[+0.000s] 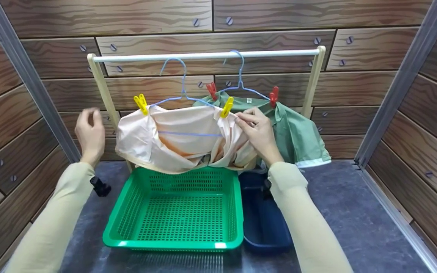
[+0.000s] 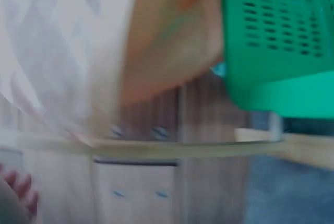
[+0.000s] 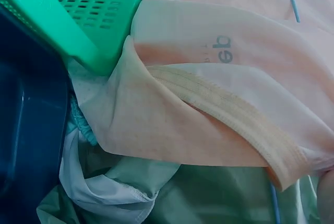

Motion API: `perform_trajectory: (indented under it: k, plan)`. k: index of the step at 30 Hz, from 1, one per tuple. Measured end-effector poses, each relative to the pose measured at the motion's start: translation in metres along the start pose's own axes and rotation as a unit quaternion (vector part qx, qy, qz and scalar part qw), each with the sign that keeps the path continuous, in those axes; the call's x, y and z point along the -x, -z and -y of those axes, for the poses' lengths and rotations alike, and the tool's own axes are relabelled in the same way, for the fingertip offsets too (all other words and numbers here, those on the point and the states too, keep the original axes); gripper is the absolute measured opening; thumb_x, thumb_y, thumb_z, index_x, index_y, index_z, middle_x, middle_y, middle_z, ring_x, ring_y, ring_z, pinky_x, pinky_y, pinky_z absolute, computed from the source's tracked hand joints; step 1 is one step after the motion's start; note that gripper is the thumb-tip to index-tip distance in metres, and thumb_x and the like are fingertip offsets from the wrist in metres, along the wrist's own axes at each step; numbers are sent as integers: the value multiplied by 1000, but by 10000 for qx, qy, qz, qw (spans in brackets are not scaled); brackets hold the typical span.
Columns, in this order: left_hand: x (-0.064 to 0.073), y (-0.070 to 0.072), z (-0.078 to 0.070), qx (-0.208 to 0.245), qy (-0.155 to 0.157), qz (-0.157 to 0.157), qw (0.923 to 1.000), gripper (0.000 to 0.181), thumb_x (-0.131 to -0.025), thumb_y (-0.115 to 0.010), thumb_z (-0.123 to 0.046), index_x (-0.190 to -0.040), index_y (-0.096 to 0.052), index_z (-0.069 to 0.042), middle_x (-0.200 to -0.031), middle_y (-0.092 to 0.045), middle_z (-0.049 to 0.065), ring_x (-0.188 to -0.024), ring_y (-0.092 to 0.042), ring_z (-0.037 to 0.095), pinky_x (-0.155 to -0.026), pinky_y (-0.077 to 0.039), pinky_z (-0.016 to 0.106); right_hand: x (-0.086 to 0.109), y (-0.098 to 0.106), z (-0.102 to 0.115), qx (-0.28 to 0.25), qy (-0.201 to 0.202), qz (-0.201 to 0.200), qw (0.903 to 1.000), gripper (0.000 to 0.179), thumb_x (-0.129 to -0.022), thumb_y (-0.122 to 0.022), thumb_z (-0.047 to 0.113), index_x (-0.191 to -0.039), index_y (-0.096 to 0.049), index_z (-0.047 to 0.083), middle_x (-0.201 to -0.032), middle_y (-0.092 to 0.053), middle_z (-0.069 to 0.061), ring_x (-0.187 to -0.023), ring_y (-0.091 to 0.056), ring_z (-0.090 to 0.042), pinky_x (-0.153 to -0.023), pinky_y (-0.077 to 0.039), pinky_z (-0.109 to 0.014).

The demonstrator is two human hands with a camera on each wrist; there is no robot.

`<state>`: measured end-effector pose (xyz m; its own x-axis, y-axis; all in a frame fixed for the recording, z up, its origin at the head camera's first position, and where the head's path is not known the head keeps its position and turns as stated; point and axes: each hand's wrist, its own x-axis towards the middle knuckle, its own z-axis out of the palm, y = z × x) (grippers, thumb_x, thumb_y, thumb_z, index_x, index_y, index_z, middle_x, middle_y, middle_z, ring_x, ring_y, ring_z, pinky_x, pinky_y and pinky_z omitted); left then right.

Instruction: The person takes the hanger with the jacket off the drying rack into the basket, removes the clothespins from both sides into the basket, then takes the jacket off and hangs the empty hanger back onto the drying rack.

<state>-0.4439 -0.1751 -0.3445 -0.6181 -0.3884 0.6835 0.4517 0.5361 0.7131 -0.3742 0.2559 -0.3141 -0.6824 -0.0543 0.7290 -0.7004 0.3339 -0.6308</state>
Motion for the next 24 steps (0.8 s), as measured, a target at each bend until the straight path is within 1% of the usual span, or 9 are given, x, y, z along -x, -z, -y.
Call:
perform_trajectory:
  k: [1, 2, 4, 6, 7, 9, 12, 16, 24]
  plan:
    - [-1, 0, -8, 119, -389, 205, 9990, 21, -95, -52, -18, -105, -64, -3, -103, -60, 10, -100, -54, 23, -89, -39, 34, 1, -1, 0, -13, -8, 16, 10000, 19, -85, -67, 4, -103, -70, -5, -96, -58, -23, -84, -50, -17, -68, -38, -22]
    - [-2, -1, -15, 218, -754, 605, 9951, 23, -95, -54, -19, -109, -64, -3, -106, -61, 10, -101, -54, 22, -90, -39, 33, 1, -1, 0, -22, -14, 26, 10000, 19, -85, -67, 4, -102, -70, -4, -96, -58, -23, -84, -50, -17, -69, -38, -21]
    - [-3, -1, -26, 288, -1179, 1665, 9785, 26, -93, -57, -23, -112, -64, -6, -111, -62, 6, -103, -55, 18, -91, -40, 32, 2, -2, 0, -30, -6, 31, 10000, 19, -85, -67, 4, -102, -70, -4, -96, -58, -23, -85, -50, -17, -69, -38, -21]
    - [-2, 0, -30, 250, -1288, 2642, 9555, 25, -92, -60, -25, -110, -67, -9, -107, -65, 3, -97, -57, 16, -86, -42, 32, 2, -2, 0, -64, 5, 40, 10000, 19, -85, -67, 4, -102, -70, -5, -96, -58, -23, -85, -51, -17, -69, -39, -21]
    - [-2, 1, -30, 199, -1279, 2992, 9454, 22, -92, -60, -25, -105, -68, -8, -100, -66, 4, -90, -58, 16, -80, -44, 32, 3, -3, 0, -78, 9, 47, 10000, 19, -85, -67, 3, -101, -70, -5, -96, -58, -23, -84, -51, -17, -69, -39, -21]
    - [-1, 4, -25, 11, -1211, 3385, 9331, 18, -92, -61, -25, -94, -69, -9, -84, -65, 2, -77, -56, 16, -70, -43, 31, 3, -4, 0, -110, -20, 78, 9999, 19, -85, -67, 3, -101, -69, -6, -96, -59, -23, -85, -51, -17, -70, -39, -21]
    - [2, 11, -16, -60, -1179, 3627, 9244, 22, -93, -58, -24, -81, -66, -7, -66, -55, 2, -63, -47, 18, -60, -36, 31, 6, -7, 3, 72, -82, 143, 9998, 18, -84, -68, 4, -100, -70, -6, -94, -61, -22, -83, -52, -17, -69, -40, -21]
    - [1, 22, -10, 105, -1156, 3755, 9195, 24, -95, -56, -25, -81, -65, -8, -62, -49, 1, -61, -44, 17, -57, -35, 30, 10, -10, 12, 541, -70, 183, 9983, 15, -84, -69, 6, -96, -72, -3, -91, -64, -18, -81, -55, -18, -66, -41, -20]
    - [-3, 49, -21, 338, -1046, 3350, 9358, 21, -94, -57, -22, -90, -69, -5, -69, -52, 8, -64, -43, 18, -56, -33, 27, 17, -14, 42, 881, 214, 151, 9958, 13, -84, -70, 7, -93, -73, -1, -86, -65, -13, -73, -55, -17, -61, -41, -19]
